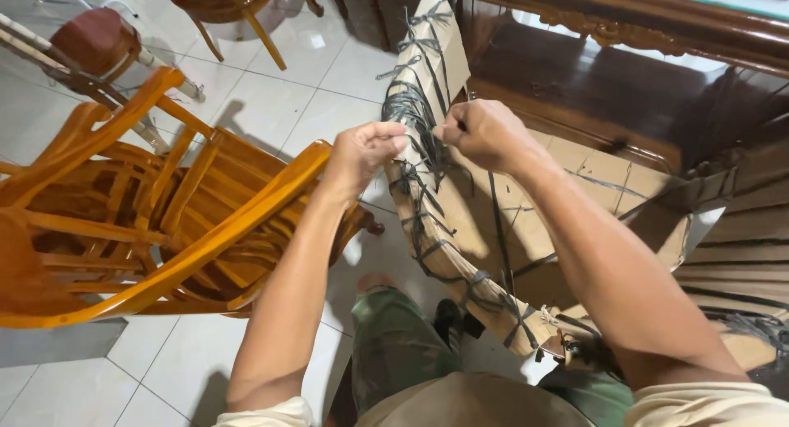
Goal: Tying plastic strings to secure cardboard protective padding onto a wooden chair.
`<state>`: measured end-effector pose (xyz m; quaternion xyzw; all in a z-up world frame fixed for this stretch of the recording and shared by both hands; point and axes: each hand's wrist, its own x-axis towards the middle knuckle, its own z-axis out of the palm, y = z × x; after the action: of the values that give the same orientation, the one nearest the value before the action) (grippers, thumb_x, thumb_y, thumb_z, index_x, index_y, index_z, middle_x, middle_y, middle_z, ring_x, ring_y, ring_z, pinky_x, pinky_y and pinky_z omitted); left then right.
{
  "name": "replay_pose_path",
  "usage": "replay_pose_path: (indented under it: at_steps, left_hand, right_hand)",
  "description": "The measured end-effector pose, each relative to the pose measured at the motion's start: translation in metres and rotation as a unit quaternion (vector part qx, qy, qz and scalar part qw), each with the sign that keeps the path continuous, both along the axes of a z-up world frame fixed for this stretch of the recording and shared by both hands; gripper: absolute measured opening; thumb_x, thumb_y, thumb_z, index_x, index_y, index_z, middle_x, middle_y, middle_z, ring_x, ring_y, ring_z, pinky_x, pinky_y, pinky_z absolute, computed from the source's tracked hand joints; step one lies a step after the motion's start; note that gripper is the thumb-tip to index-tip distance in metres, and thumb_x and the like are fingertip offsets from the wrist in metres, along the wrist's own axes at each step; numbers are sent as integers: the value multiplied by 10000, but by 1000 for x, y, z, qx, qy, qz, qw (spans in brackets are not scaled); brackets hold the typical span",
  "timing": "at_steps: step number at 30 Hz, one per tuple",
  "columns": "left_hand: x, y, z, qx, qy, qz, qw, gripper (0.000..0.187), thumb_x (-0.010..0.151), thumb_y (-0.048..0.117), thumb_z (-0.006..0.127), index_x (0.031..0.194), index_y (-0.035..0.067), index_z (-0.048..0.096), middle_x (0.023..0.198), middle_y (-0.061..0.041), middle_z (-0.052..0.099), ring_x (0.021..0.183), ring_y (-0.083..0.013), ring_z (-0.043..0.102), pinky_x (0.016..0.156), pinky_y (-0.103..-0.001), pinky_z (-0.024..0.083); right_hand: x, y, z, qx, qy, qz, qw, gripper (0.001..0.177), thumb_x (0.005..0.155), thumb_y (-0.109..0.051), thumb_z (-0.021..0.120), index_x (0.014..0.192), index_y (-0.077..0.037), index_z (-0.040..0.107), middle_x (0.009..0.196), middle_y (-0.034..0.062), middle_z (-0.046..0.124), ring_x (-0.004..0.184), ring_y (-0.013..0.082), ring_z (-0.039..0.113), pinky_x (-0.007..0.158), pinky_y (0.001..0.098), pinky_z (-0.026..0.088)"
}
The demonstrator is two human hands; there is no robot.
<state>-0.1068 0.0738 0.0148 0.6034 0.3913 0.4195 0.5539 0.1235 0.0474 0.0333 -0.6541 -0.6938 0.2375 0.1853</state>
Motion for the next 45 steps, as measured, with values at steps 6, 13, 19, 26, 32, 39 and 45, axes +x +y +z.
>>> replay_pose_path:
  at_steps: [6,13,19,26,32,39,45]
  left_hand:
    - [7,23,-34,82,182,-17,980,252,814,286,860,1059,283,800,687,118,700,635,6,634,638,-149,480]
    - [5,39,-59,55,144,53,987,148,836,373,819,801,237,770,585,80,628,566,-17,570,606,-180,481]
    - [6,27,-46,16,70,47,996,198,871,321,827,875,132,767,617,10,686,576,-10,584,567,-151,471]
    - [7,21,-39,35,52,67,996,232,900,255,795,964,49,706,767,-99,760,650,-83,691,615,-201,567]
    - [6,32,-45,44,43,43,997,194,968,278,676,1002,89,649,762,-85,739,575,-76,647,501,-168,505]
    - [-5,49,-72,54,63,28,996,210,947,271,706,960,68,655,729,-100,743,520,-88,646,465,-181,499]
    - [-5,31,-39,68,100,23,992,228,953,285,696,944,57,692,747,-84,744,580,-91,628,541,-194,497]
  right_hand:
    - [-30,-8,18,33,64,27,997,265,949,-362,615,959,-132,744,913,191,739,1025,428,694,894,576,531]
    - [-30,18,-18,103,250,-1,963,231,989,-381,612,1057,-209,750,776,83,680,772,243,673,744,454,541]
    - [-38,18,-42,107,371,20,922,322,1022,-287,593,1244,-91,719,821,76,693,708,174,611,633,335,533]
    - [-40,34,-66,131,215,-33,967,259,975,-409,659,927,-168,741,736,129,661,747,320,671,671,427,527]
    - [-48,27,-44,137,123,-67,981,315,1038,-450,568,924,-168,652,829,125,673,880,367,690,763,467,530]
    - [-40,28,-38,214,131,-72,965,282,1062,-398,531,959,-163,648,842,172,659,919,431,672,797,537,533]
    - [-25,22,-31,236,155,-117,952,273,1058,-327,553,907,-117,639,756,167,658,843,453,666,737,547,513]
